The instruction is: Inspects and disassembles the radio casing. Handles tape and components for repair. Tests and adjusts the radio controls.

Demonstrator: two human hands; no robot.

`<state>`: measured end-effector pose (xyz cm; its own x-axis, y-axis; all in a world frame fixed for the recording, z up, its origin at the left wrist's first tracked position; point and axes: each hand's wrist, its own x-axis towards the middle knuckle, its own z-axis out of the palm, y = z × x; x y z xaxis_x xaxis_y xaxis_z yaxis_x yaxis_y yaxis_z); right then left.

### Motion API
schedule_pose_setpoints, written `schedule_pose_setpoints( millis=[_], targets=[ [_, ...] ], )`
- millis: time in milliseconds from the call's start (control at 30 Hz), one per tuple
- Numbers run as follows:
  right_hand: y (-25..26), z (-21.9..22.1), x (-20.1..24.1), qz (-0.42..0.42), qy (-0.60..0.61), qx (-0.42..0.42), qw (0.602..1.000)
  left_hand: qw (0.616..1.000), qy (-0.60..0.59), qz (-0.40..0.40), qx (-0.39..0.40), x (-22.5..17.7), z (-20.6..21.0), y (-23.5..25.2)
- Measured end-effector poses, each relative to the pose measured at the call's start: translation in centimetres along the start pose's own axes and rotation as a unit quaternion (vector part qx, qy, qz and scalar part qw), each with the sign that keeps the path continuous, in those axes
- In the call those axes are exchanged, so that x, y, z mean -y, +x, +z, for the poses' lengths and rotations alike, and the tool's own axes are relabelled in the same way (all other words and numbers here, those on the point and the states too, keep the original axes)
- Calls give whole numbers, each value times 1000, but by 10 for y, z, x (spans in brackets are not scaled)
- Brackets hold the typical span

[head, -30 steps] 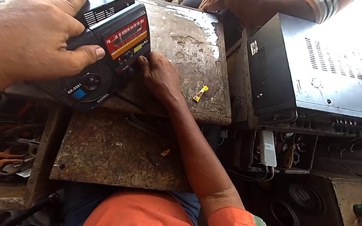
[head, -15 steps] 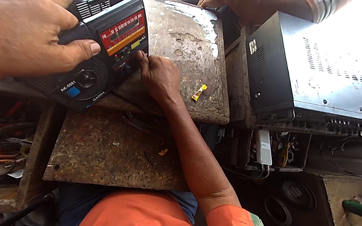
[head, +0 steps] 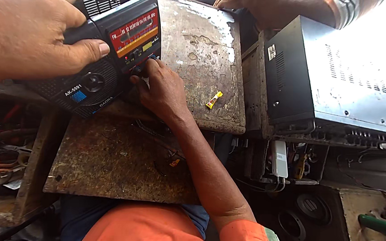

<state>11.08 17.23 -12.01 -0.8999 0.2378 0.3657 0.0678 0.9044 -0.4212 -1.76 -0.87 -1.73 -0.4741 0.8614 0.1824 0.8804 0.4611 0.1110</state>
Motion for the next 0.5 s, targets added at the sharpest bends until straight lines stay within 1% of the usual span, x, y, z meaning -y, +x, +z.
schedule_pose_setpoints(
  millis=[267,367,433,500],
  targets=[
    [2,2,1,12,7,10,1000,1000,6,4,0,-1,-1,0],
    [1,0,0,13,9,9,1000,1000,12,24,-11,1,0,0],
    [1,-6,-1,19,15,3,1000,999,14,32,-16,-1,-2,1],
    [0,-24,-3,28,10,1,1000,999,24,32,-6,-5,-7,1]
  ],
)
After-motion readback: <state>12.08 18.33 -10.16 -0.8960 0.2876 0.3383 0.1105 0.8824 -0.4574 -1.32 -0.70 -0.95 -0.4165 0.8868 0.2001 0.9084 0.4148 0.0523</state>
